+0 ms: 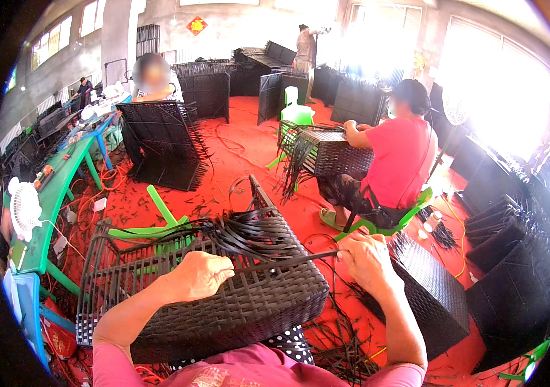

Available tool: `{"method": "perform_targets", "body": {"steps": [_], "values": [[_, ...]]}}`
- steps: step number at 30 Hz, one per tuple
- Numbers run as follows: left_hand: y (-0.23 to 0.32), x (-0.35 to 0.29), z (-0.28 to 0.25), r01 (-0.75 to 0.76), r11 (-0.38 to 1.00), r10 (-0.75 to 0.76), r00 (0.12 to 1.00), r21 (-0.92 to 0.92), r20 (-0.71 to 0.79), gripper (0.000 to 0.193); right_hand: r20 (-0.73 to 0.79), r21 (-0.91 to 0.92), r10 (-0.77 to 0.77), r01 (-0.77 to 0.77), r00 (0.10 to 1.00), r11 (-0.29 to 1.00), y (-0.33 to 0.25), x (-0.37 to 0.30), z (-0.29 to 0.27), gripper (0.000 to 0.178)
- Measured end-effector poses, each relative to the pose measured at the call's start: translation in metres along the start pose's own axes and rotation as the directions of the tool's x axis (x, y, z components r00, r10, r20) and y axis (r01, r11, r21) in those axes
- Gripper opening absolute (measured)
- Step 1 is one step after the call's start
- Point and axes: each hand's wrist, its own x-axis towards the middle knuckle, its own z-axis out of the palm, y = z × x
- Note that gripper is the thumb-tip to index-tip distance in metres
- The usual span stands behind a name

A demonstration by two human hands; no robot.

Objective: The person weaves a dark plastic strip into the frame of a basket, interlacing it with existing strands. They repeatedly pull the strip tight and adjust the weave pattern to ensure a secure fit. The basket is rotated and repositioned frequently to access different sections of the frame.

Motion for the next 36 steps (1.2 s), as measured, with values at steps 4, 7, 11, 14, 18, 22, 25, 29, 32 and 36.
{"method": "perform_targets", "body": {"steps": [4, 7, 11, 14, 18, 22, 25, 29, 32, 36], "values": [[0.018, 0.002, 0.01, 0.044, 0.999, -0.046, 0.996, 0.031, 0.072, 0.016, -0.13, -0.107, -0.35, 0.338, 0.928, 0.935, -0.055, 0.012, 0.009, 0.032], [0.036, 0.009, 0.019, 0.067, 0.997, -0.072, 0.988, 0.043, 0.136, 0.016, -0.104, 0.027, -0.47, 0.475, 0.876, 0.88, -0.1, 0.004, 0.026, 0.034], [0.035, 0.005, 0.024, -0.001, 0.997, 0.007, 0.998, -0.082, 0.064, 0.013, 0.053, 0.267, -0.388, 0.361, 0.92, 0.893, -0.096, -0.01, 0.045, 0.034], [0.03, 0.001, 0.022, -0.062, 0.979, 0.068, 0.997, -0.197, 0.024, 0.018, 0.082, 0.33, -0.474, 0.425, 0.877, 0.843, -0.077, -0.011, 0.044, 0.028], [0.021, -0.005, 0.007, -0.073, 0.995, 0.079, 0.993, -0.066, 0.092, 0.01, 0.078, 0.207, -0.524, 0.5, 0.848, 0.841, -0.045, -0.003, 0.032, 0.02], [-0.004, -0.012, -0.008, -0.026, 1.0, 0.026, 0.995, -0.001, 0.097, 0.008, 0.032, -0.015, -0.3, 0.301, 0.953, 0.954, 0.01, -0.007, 0.014, 0.013], [-0.013, -0.012, -0.006, -0.043, 0.999, 0.044, 0.995, -0.012, 0.089, 0.008, 0.07, -0.294, -0.111, 0.127, 0.991, 0.948, 0.014, -0.013, 0.0, 0.014], [-0.001, -0.007, 0.011, -0.01, 0.999, 0.003, 0.992, 0.05, 0.125, 0.011, -0.122, -0.149, -0.292, 0.274, 0.949, 0.95, -0.019, -0.003, 0.023, 0.03], [0.017, 0.002, 0.025, -0.08, 0.996, 0.082, 0.995, -0.028, 0.064, 0.013, -0.114, -0.001, -0.455, 0.458, 0.883, 0.889, -0.067, -0.003, 0.039, 0.029], [0.031, 0.009, 0.026, -0.131, 0.985, 0.145, 0.983, -0.114, 0.115, 0.016, 0.025, 0.225, -0.482, 0.465, 0.876, 0.856, -0.067, -0.014, 0.049, 0.021]]}}
